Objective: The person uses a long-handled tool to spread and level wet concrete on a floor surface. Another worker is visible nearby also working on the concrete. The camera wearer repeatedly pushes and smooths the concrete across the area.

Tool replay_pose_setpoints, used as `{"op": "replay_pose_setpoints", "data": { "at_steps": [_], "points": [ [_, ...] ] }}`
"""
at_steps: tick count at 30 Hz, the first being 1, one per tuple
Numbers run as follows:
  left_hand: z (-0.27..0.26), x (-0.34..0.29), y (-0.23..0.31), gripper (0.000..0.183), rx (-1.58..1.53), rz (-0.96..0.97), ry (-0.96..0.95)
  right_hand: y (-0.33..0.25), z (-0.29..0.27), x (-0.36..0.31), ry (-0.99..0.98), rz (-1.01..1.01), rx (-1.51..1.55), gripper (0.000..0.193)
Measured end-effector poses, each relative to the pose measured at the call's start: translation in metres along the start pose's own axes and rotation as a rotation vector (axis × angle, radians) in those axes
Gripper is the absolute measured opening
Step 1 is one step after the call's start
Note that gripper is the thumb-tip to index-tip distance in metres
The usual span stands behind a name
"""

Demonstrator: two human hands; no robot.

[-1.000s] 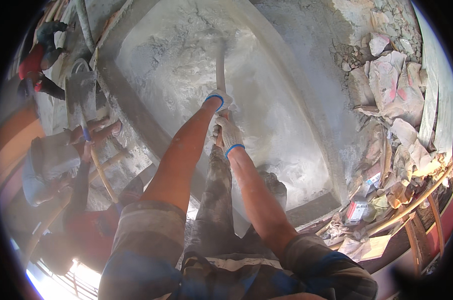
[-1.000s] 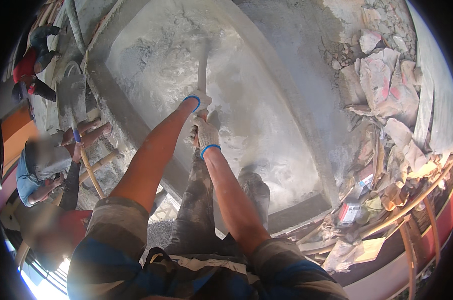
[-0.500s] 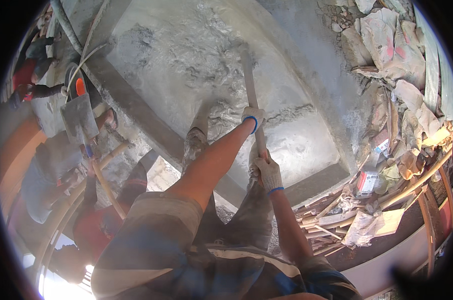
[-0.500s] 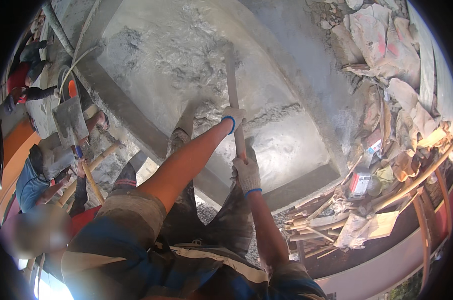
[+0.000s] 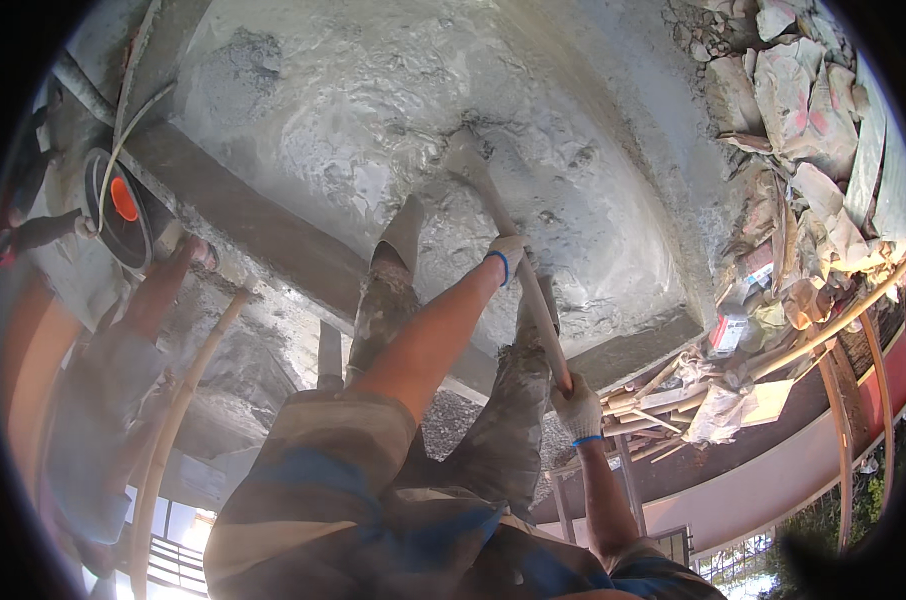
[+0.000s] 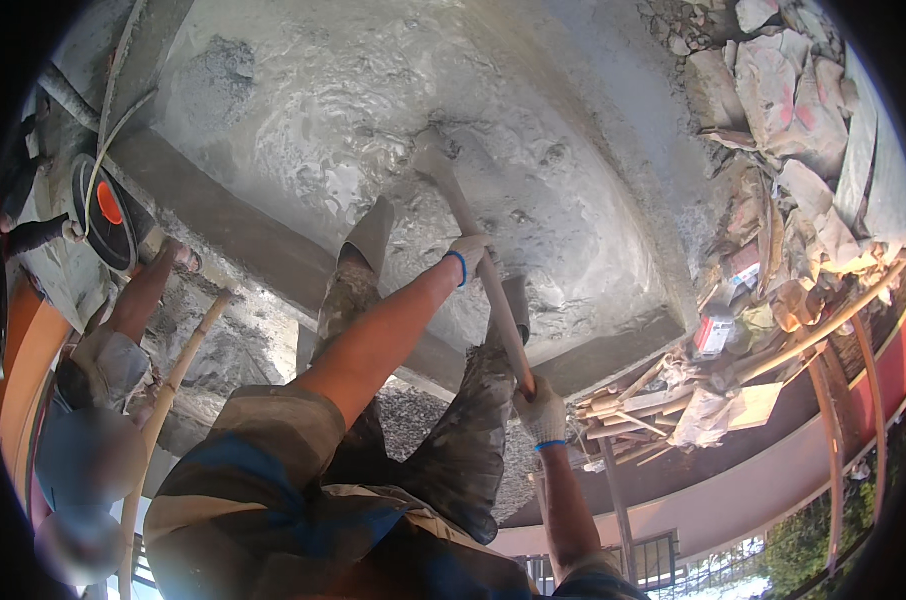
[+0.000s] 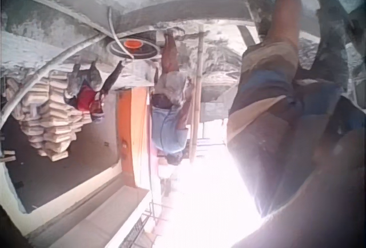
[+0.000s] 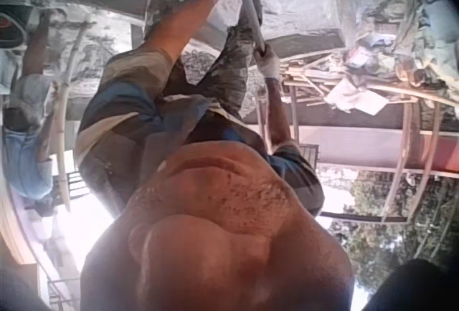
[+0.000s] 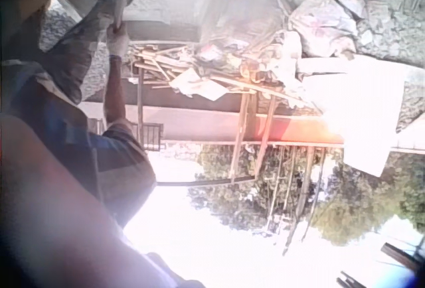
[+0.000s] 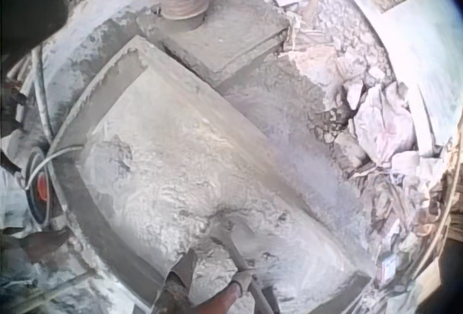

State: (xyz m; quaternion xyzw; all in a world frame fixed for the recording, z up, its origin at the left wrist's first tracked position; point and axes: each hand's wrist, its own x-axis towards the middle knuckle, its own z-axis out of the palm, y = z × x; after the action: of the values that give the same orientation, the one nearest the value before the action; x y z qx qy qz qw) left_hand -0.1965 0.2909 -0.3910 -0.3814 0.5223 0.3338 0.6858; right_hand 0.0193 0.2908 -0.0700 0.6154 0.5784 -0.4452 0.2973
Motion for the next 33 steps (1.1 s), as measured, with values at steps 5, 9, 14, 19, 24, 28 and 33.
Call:
{"op": "replay_pose_setpoints", "data": {
  "at_steps": [5, 9, 14, 19, 24, 28, 33],
  "points": [
    [-0.032, -0.012, 0.1, 0.02, -0.117, 0.09, 0.018, -0.052, 0.025, 0.052, 0.001, -0.114, -0.052, 0.038],
    [-0.089, -0.002, 0.204, 0.016, -0.104, 0.334, -0.066, -0.137, 0.041, 0.101, -0.006, -0.201, -0.06, 0.039],
    [-0.096, -0.031, 0.34, 0.014, 0.018, 0.491, 0.032, -0.238, 0.066, 0.159, 0.057, -0.292, 0.053, 0.037],
    [-0.12, -0.052, 0.45, 0.022, 0.018, 0.8, 0.184, -0.351, 0.091, 0.226, 0.094, -0.453, 0.15, 0.036],
    [-0.114, -0.08, 0.467, 0.026, 0.375, 0.876, 0.348, -0.45, 0.09, 0.283, 0.189, -0.563, 0.198, 0.037],
    [-0.086, -0.104, 0.449, 0.039, 0.576, 0.924, 0.422, -0.479, 0.059, 0.307, 0.174, -0.585, 0.235, 0.044],
    [-0.039, -0.093, 0.409, 0.041, 0.546, 0.799, 0.449, -0.415, 0.02, 0.3, 0.087, -0.622, 0.27, 0.052]
  ]
}}
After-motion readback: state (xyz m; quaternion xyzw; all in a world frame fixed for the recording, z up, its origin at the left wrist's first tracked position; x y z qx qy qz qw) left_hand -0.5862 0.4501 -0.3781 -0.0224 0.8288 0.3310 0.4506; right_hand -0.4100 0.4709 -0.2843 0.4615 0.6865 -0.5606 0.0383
